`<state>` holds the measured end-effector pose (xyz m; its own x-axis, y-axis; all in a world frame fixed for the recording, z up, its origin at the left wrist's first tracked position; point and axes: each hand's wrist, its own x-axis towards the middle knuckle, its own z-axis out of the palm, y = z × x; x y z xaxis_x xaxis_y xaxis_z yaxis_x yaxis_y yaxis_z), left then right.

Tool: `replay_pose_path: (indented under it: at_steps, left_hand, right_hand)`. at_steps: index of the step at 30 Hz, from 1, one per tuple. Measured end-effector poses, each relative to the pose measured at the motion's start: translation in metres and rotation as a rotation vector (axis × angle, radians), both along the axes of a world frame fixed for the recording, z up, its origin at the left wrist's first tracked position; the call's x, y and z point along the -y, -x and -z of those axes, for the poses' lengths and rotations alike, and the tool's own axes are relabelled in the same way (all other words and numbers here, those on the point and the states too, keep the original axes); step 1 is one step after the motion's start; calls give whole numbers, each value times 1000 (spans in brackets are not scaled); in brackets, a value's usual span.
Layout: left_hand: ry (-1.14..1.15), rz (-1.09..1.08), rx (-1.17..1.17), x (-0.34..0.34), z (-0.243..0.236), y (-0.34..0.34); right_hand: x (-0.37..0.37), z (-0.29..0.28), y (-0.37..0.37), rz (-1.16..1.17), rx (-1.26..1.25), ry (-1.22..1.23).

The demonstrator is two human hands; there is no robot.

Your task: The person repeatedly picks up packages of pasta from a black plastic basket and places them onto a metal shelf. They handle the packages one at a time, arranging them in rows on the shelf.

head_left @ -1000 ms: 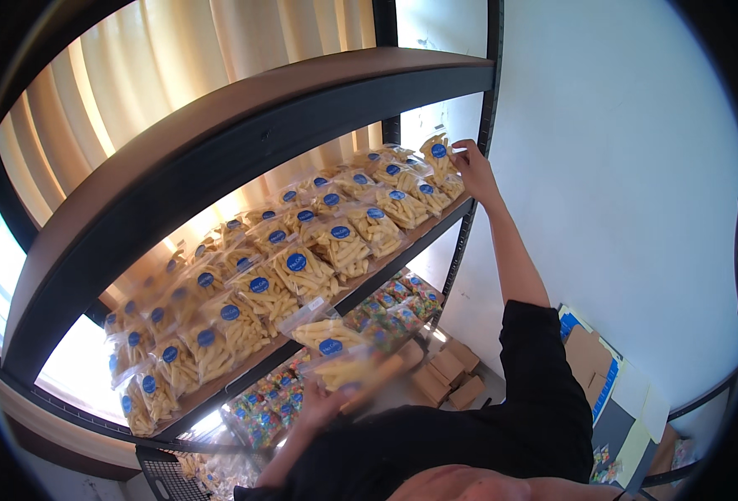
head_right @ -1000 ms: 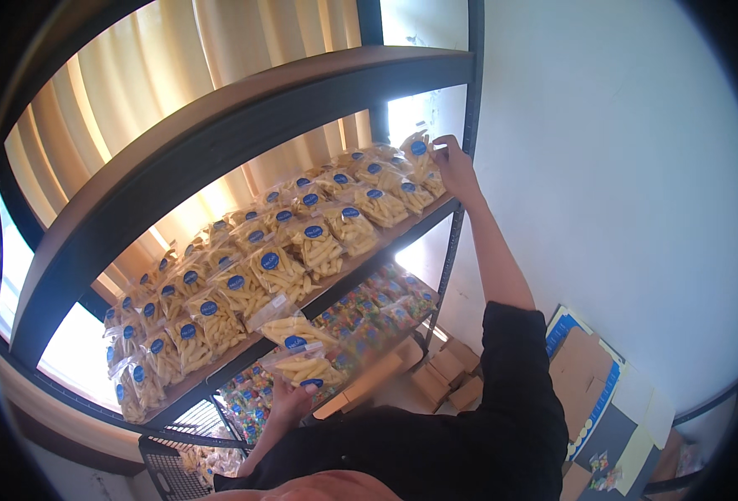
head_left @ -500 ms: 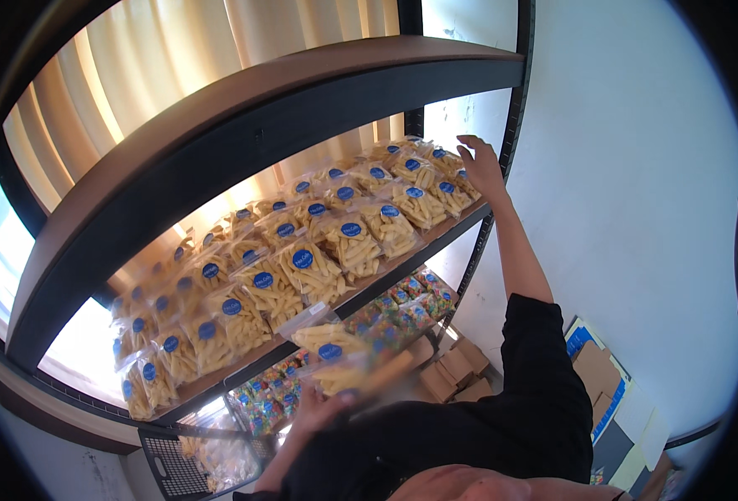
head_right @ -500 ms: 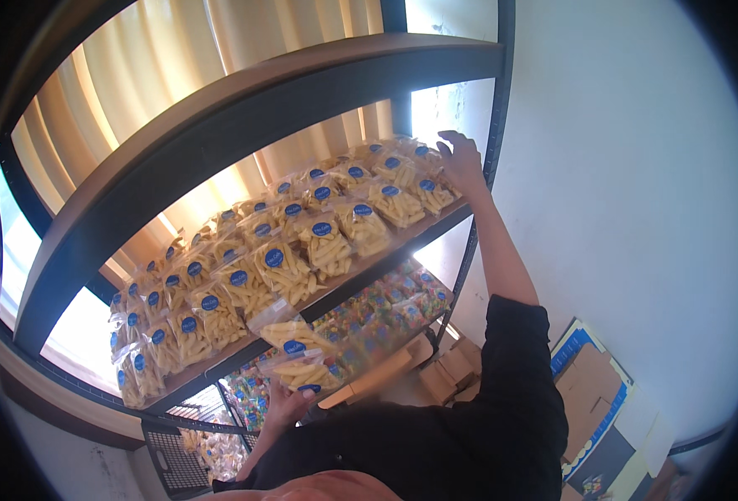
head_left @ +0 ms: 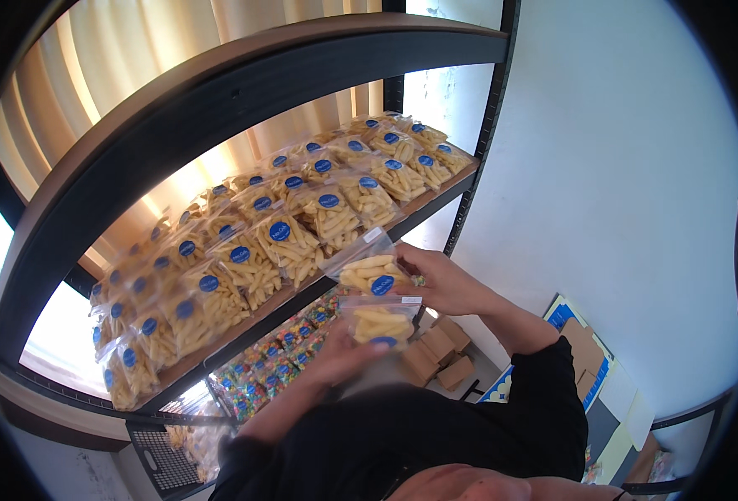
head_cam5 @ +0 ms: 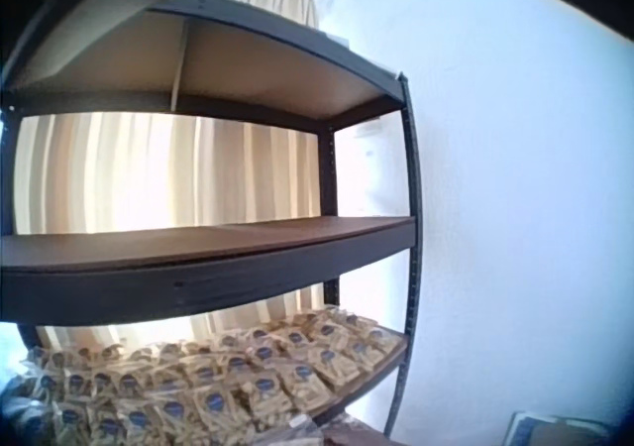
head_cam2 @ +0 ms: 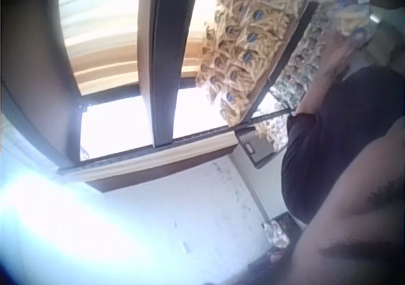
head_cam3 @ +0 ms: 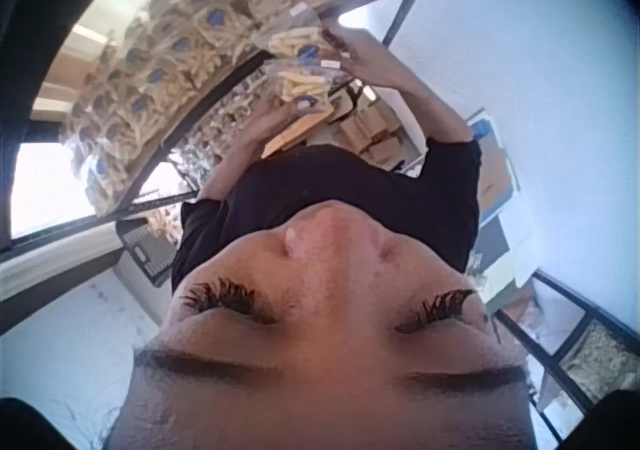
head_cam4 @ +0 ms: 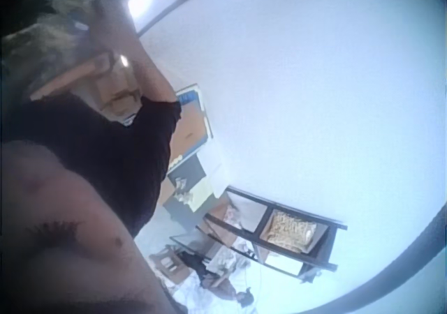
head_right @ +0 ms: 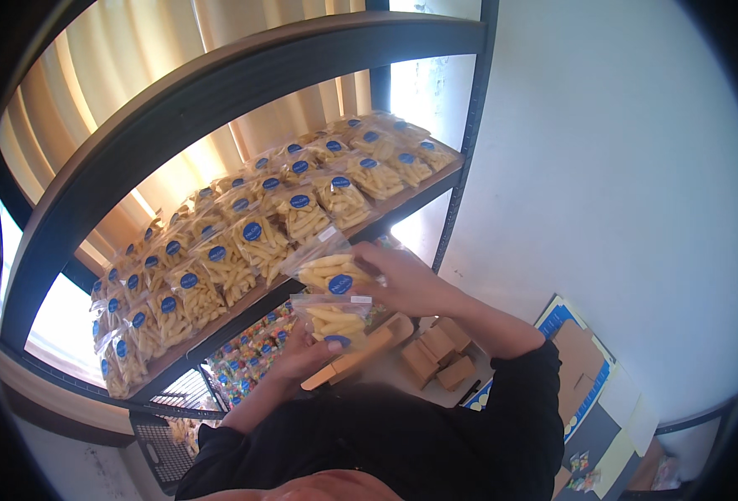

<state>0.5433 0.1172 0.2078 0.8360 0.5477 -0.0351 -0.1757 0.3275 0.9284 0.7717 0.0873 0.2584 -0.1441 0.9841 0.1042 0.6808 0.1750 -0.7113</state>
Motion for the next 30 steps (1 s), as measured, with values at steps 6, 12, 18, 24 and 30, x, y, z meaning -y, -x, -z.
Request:
replay_pose_path:
  at_steps: [6, 12, 18, 24, 30]
  left_hand:
    - [-181, 29, 303, -3, -6, -20]
    - [-199, 26, 224, -3, 1, -4]
    - [-189, -78, 240, -3, 11, 11]
    - [-187, -172, 222, -2, 19, 30]
    - [-86, -230, 107, 0, 26, 35]
  right_hand:
    - [-13, 0, -51, 144, -347, -291]
    - [-64, -18, -121, 477, -335, -428]
    - [-115, -10, -143, 459, -233, -299]
    - [-130, 1, -138, 506, 87, -343]
    - [-111, -2, -118, 692, 242, -626]
